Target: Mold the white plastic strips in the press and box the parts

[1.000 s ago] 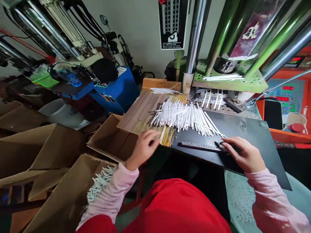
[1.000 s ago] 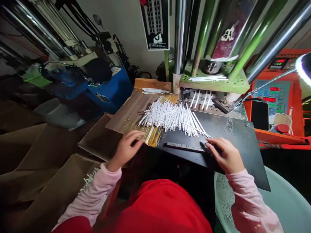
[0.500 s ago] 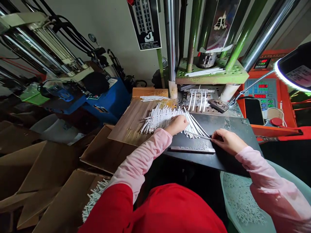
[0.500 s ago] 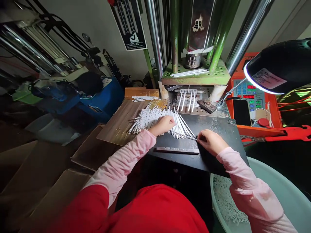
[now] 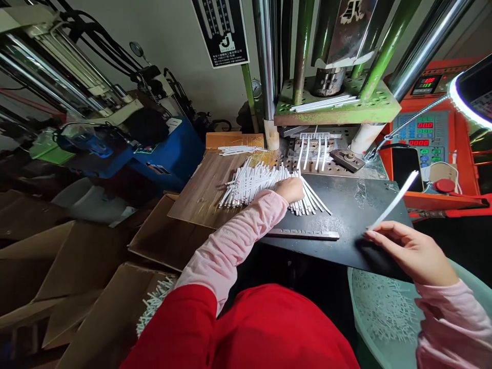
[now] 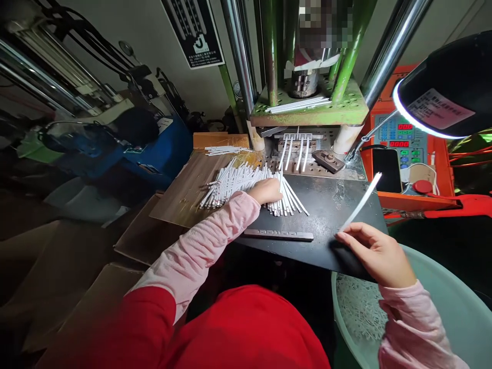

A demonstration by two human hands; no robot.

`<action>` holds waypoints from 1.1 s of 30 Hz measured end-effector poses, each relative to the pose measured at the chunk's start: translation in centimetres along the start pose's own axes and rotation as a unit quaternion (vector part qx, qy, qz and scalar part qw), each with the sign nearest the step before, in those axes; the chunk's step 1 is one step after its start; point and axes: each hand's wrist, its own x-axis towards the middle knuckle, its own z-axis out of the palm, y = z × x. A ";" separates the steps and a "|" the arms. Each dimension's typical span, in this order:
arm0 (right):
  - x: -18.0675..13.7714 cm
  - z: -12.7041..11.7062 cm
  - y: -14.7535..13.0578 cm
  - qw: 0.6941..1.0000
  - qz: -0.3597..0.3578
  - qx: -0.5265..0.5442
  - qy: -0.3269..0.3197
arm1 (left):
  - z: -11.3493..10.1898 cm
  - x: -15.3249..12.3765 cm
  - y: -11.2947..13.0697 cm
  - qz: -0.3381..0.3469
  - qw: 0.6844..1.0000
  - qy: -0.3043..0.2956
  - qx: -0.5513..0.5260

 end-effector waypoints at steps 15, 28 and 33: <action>0.4 6.6 -4.8 0.993 -0.024 0.105 -0.041 | -1.1 -2.6 2.5 0.002 0.999 -0.023 0.044; 0.7 8.8 -4.4 0.978 -0.192 -0.059 -0.063 | -1.0 -14.4 -3.7 0.120 0.959 0.029 -0.257; 0.7 9.7 -4.1 0.975 -0.194 -0.077 -0.071 | 0.1 -15.8 -3.8 0.111 0.958 0.050 -0.260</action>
